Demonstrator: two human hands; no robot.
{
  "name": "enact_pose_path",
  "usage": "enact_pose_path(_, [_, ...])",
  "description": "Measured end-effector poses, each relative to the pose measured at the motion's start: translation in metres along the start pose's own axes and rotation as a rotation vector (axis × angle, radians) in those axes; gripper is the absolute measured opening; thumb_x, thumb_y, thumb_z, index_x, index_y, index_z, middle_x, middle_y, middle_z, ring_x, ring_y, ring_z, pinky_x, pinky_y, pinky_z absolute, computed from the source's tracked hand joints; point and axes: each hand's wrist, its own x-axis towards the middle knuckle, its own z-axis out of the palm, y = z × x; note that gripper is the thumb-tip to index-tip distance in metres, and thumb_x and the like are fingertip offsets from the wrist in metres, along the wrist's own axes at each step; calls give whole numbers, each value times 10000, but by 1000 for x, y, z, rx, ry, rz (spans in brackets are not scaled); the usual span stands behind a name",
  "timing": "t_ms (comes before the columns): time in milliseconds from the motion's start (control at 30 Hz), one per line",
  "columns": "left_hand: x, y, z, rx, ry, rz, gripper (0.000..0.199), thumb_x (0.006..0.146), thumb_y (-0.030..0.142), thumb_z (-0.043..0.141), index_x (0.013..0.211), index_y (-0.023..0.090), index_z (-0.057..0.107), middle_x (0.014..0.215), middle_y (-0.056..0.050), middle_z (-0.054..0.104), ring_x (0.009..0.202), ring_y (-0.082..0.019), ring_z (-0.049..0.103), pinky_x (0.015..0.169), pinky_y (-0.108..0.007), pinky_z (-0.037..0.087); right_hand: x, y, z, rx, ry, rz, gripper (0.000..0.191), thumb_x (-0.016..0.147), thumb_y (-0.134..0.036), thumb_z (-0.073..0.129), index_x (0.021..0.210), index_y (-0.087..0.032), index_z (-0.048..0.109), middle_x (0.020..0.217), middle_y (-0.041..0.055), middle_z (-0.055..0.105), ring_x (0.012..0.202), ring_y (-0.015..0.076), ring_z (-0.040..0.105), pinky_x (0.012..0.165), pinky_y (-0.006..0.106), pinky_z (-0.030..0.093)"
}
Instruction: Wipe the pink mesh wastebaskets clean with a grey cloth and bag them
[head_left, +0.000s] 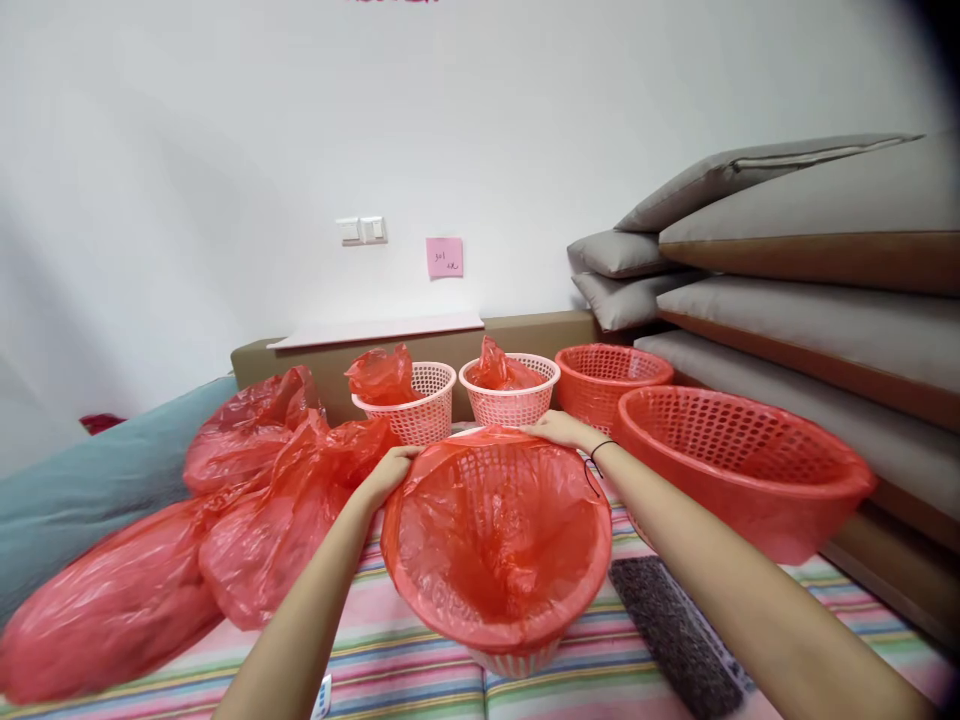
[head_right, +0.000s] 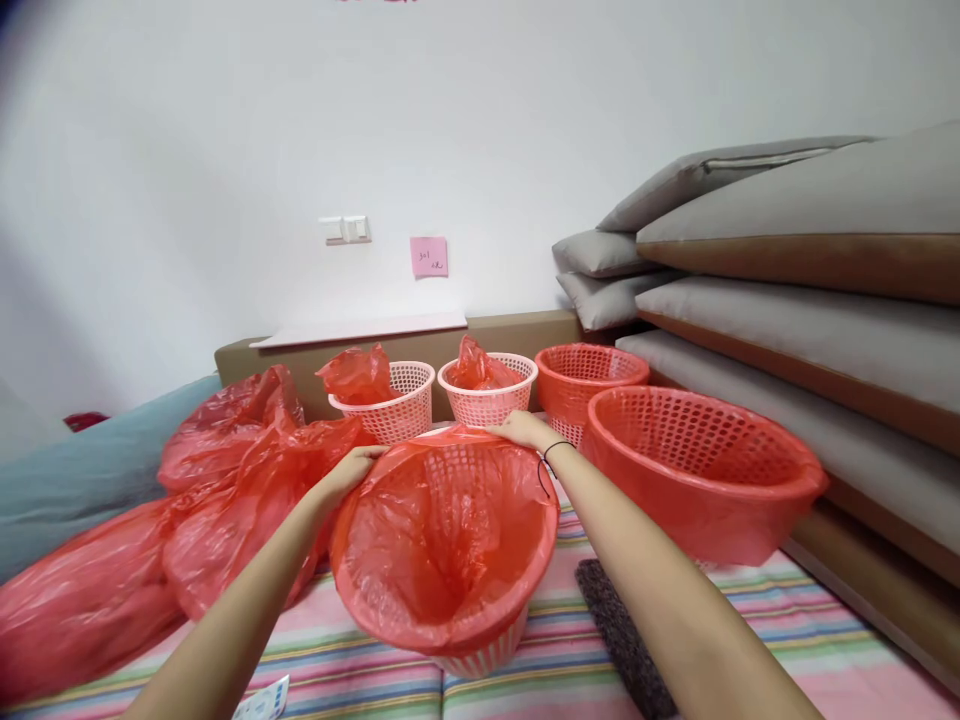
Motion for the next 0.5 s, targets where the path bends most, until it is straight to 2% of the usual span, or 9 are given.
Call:
enact_pose_path(67, [-6, 0, 5, -64, -24, -31, 357, 568, 109, 495, 817, 147, 748, 811, -42, 777, 819, -235, 702, 878, -391, 529, -4, 1, 3, 98, -33, 11, 542, 777, -638, 604, 686, -117, 721, 702, 81, 707, 736, 231, 620, 760, 345, 493])
enact_pose_path(167, [-24, 5, 9, -153, -85, -112, 216, 627, 185, 560, 758, 148, 728, 760, -53, 763, 725, -231, 697, 799, -385, 548, -13, 3, 7, 274, -26, 5, 572, 773, -667, 567, 716, -114, 704, 748, 71, 702, 740, 206, 583, 753, 341, 466])
enact_pose_path(267, [-48, 17, 12, -210, -169, -195, 181, 646, 255, 644, 751, 133, 726, 754, -82, 755, 698, -249, 694, 733, -381, 551, -22, 2, 11, 448, 4, -16, 575, 745, -704, 568, 741, -138, 672, 775, 57, 690, 720, 179, 553, 739, 329, 451])
enact_pose_path(400, [-77, 36, 17, -242, -233, -204, 227, 635, 265, 720, 819, 134, 741, 825, -82, 763, 801, -267, 691, 751, -357, 535, -42, -8, 13, 645, -15, -27, 664, 773, -807, 408, 700, -180, 612, 680, 34, 635, 630, 153, 545, 676, 302, 454])
enact_pose_path(500, [-91, 43, 21, -260, -209, -122, 267, 673, 275, 717, 909, 153, 746, 935, -68, 763, 945, -274, 667, 832, -350, 514, -69, -24, 5, 739, -91, -60, 653, 836, -765, 363, 866, -188, 666, 864, 61, 686, 773, 174, 621, 743, 303, 477])
